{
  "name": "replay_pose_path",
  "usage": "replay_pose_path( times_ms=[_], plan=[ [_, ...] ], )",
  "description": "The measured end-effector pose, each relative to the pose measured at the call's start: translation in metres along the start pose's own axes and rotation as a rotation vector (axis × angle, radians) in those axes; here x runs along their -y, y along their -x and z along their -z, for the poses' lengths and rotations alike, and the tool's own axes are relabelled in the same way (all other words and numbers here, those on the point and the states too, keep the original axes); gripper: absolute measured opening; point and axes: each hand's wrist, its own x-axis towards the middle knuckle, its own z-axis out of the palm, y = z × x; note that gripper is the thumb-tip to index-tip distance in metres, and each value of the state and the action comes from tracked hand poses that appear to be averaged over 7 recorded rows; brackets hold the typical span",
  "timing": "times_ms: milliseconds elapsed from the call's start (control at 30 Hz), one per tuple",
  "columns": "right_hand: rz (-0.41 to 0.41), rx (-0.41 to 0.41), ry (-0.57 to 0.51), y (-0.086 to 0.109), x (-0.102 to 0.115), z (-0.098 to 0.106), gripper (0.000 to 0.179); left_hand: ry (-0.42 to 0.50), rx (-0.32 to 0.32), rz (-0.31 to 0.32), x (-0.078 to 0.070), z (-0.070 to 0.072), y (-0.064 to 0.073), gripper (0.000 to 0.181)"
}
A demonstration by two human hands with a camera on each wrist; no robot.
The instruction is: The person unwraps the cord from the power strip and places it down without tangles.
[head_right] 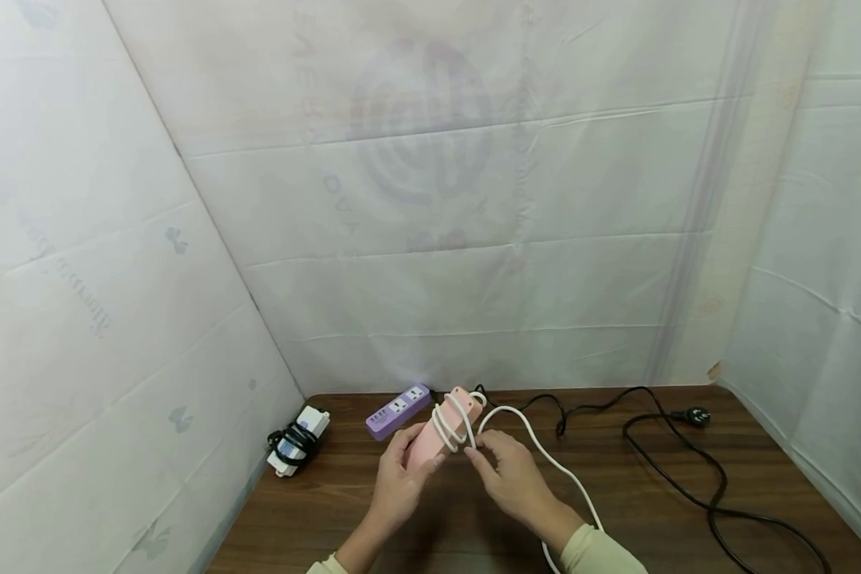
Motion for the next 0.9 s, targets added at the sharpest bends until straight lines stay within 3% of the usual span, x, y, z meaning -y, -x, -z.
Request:
replay_pose_path(
  times_ms=[333, 667, 900],
  plan=[
    [-0.054, 0.013, -0.004, -0.001, 0.0, 0.007, 0.004, -0.021, 0.008, 0.017, 0.0, 0.001, -0.001, 0.052],
    [0.165, -0.095, 0.165, -0.003, -0.002, 0.007, 0.011, 0.035, 0.012, 0.019, 0.003, -0.002, 0.001, 0.052],
    [0.207, -0.12, 0.19, -0.011, 0.0, 0.012, 0.017, 0.013, 0.037, 0.026, 0.006, -0.003, 0.004, 0.052]
  ],
)
